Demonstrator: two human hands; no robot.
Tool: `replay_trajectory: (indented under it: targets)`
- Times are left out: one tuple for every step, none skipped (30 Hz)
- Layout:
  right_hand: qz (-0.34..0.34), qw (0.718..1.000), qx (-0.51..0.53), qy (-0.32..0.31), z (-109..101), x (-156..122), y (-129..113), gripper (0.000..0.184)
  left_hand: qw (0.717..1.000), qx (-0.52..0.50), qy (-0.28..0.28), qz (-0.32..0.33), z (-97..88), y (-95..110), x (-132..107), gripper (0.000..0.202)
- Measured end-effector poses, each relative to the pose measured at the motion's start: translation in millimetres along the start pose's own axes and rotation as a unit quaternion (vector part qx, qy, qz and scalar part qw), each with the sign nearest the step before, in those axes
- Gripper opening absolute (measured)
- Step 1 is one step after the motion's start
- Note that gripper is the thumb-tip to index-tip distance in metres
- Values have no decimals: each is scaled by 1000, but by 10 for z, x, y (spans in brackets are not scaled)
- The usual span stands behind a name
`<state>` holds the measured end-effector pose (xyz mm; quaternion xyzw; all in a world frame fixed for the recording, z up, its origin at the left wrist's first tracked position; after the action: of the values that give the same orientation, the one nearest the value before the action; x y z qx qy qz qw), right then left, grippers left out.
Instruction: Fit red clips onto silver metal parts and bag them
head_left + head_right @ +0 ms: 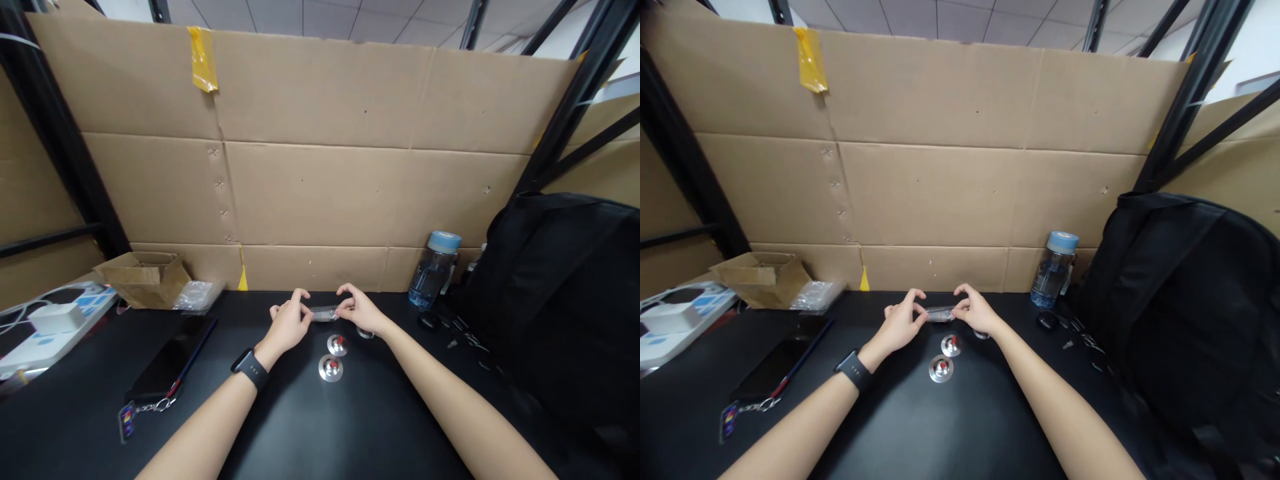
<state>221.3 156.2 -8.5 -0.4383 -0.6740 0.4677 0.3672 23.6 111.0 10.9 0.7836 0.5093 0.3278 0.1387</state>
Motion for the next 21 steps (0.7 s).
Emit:
replay_trajectory:
  targets:
    - [-1,1000,1,-1,0,-4,1,47,1000,-8,-3,-14,4,-21,2,33]
    - [-4,1000,-8,-4,7,-7,-2,44,1000,-13,-7,-26,8,-38,2,32]
    - [-8,999,-30,-9,23,-9,-9,37,999,-12,-10,-32,12,-45,0,30]
    - [-10,998,-61,-11,43,-12,-17,29,1000,-2,-11,-28,14,-41,-2,27]
    - [-13,995,-100,-11,64,-14,-28,22,1000,17,-11,-16,14,-24,-4,23]
    - [-17,990,-141,-7,81,-19,-42,19,999,45,-9,3,14,3,-9,20]
    - [-22,983,-180,0,92,-24,-58,21,997,77,-6,26,17,36,-15,19]
    - [-28,977,-212,9,100,-32,-77,26,993,107,-5,48,25,68,-23,21]
    - [-36,970,-238,18,105,-41,-96,30,989,132,-6,67,40,96,-33,26]
    - [-43,964,-262,25,107,-49,-112,32,985,149,-10,83,59,119,-42,29]
    - [-48,957,-283,29,108,-57,-120,34,982,159,-16,97,81,136,-52,32]
    - [-51,951,-304,32,106,-63,-123,35,980,164,-23,108,104,147,-61,34]
    - [-55,944,-325,34,104,-67,-122,36,979,167,-32,116,129,151,-70,35]
    - [-61,936,-344,35,102,-71,-122,37,977,168,-44,121,156,147,-78,36]
    - [-69,929,-361,36,101,-74,-124,39,976,169,-58,121,183,137,-87,36]
    - [-80,923,-375,34,105,-78,-129,41,976,169,-72,118,209,121,-94,37]
    - [-91,918,-385,30,115,-83,-137,41,975,169,-87,114,235,105,-101,39]
    - [-101,914,-392,25,128,-87,-144,41,974,168,-102,110,256,91,-108,40]
    - [-104,911,-398,17,143,-88,-146,40,973,168,-113,107,271,83,-113,41]
    - [-102,910,-402,10,158,-88,-145,39,972,170,-122,104,280,80,-117,42]
    - [-96,909,-406,2,173,-87,-142,37,971,173,-127,103,280,83,-118,44]
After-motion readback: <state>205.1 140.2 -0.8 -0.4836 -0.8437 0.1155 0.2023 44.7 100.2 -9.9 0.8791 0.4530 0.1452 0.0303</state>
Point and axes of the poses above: each hand's wrist, its own x-axis towards the middle knuckle, its own z-axis out of the palm, y = z × x, the point moved 7 cm from there along x, towards the middle knuckle, and after that the axes turned 8 degrees about z, right-handed, at the moved point
